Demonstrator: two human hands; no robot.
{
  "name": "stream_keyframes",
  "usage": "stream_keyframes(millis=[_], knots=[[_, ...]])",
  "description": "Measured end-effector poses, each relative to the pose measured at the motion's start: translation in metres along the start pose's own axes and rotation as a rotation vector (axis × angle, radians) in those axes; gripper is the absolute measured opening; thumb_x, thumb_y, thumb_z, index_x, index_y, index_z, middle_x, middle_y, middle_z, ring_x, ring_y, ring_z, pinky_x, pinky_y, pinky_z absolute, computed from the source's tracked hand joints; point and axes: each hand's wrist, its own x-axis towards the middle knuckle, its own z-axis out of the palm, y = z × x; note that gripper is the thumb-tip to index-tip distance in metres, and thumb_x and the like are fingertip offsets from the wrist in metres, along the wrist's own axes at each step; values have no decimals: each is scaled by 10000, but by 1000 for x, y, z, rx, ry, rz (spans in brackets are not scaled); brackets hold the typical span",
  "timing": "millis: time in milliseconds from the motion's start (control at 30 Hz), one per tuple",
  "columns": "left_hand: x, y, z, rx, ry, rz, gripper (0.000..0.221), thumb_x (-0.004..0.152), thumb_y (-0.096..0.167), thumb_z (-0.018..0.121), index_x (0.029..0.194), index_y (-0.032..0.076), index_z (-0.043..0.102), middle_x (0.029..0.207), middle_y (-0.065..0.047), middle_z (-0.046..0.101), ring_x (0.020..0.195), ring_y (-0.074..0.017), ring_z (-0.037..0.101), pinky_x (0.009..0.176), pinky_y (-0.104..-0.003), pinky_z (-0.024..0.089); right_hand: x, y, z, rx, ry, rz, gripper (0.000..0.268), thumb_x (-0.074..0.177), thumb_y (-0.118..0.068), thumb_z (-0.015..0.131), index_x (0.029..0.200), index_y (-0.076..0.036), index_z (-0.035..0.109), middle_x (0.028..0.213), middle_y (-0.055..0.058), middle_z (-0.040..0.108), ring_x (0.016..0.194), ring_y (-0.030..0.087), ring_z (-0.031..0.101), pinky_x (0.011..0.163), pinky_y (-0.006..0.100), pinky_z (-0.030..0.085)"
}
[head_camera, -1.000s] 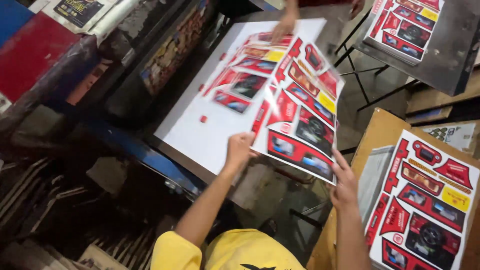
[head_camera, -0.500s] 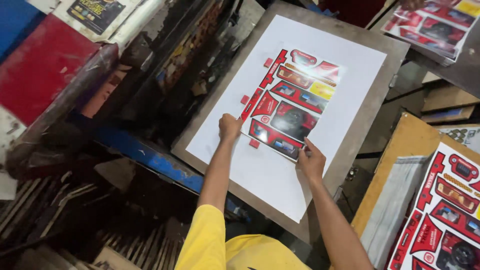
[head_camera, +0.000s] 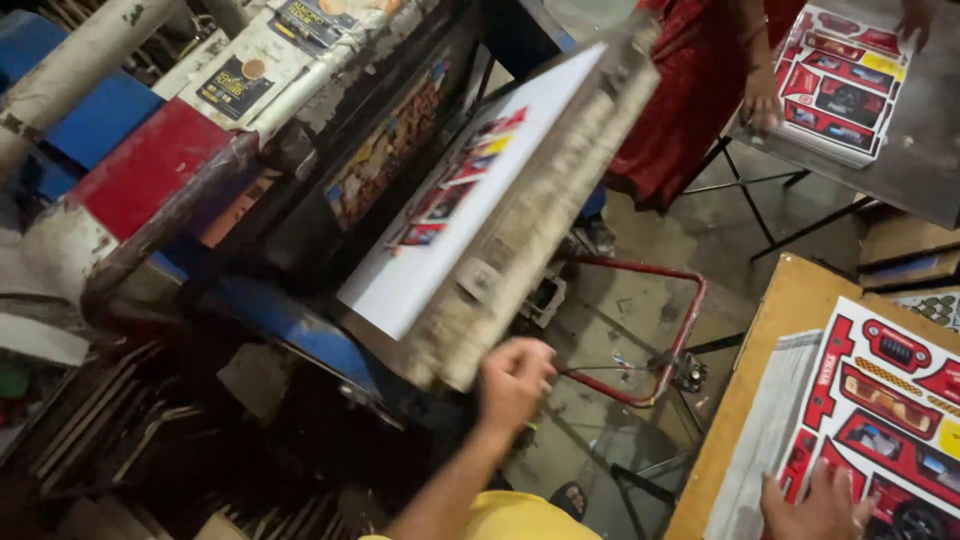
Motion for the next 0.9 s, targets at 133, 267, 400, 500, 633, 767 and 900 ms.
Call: stream_keyframes(millis=[133, 267, 400, 500, 633, 767, 900], knots=[[-80, -86, 74, 205, -430, -49, 125, 963, 127, 683, 949, 29, 760, 746, -25, 720, 590, -65, 625, 526, -247, 498, -21, 42, 37, -90, -162, 41, 999, 632, -660, 765, 1441, -93, 622, 1496, 254, 521, 1361, 444, 525, 1128, 510, 445], [-144, -140, 132, 231, -768, -198, 146, 969, 136, 691, 1006, 7, 750, 791, -41, 713, 646, -72, 653, 588, -257, 531, -17, 54, 16, 177, -279, 103, 914, 669, -655, 781, 1425, -160, 642, 1593, 262, 456, 1381, 427, 515, 1040, 500, 475], [-187, -166, 175, 311, -897, -7, 173, 946, 157, 705, 1024, 17, 770, 828, -55, 734, 701, -97, 682, 653, -274, 552, -16, 51, -22, 294, -333, 211, 834, 672, -630, 787, 1383, -206, 693, 1579, 162, 530, 1355, 364, 574, 1100, 455, 474], [-214, -196, 215, 260, -899, -74, 250, 955, 246, 670, 1058, 43, 774, 867, -70, 748, 761, -135, 712, 714, -302, 570, -18, 61, -18, 305, -293, 161, 774, 720, -600, 777, 1371, -188, 708, 1537, 164, 573, 1298, 370, 613, 1073, 438, 498], [-226, -212, 275, 406, -788, -314, 328, 997, 343, 636, 1030, 31, 730, 850, -135, 723, 762, -229, 710, 683, -384, 556, -29, 93, -34, 620, -292, 276, 788, 810, -524, 771, 1467, -110, 640, 1205, 245, 712, 1101, 345, 667, 971, 423, 515], [-233, -184, 309, 220, -921, -208, 267, 1057, 231, 523, 1160, 20, 650, 863, -152, 711, 756, -266, 718, 687, -403, 566, -57, 150, -59, 797, -52, 305, 577, 952, -325, 786, 1404, -3, 629, 1176, 204, 718, 1012, 213, 672, 925, 356, 510], [-213, -137, 299, 264, -868, 117, 197, 1089, 180, 551, 1125, -6, 603, 842, -177, 688, 787, -230, 674, 772, -395, 537, -130, 324, 100, 749, 177, 283, 552, 1010, -142, 801, 1393, 157, 538, 1176, 223, 676, 1087, 205, 675, 1015, 349, 534]])
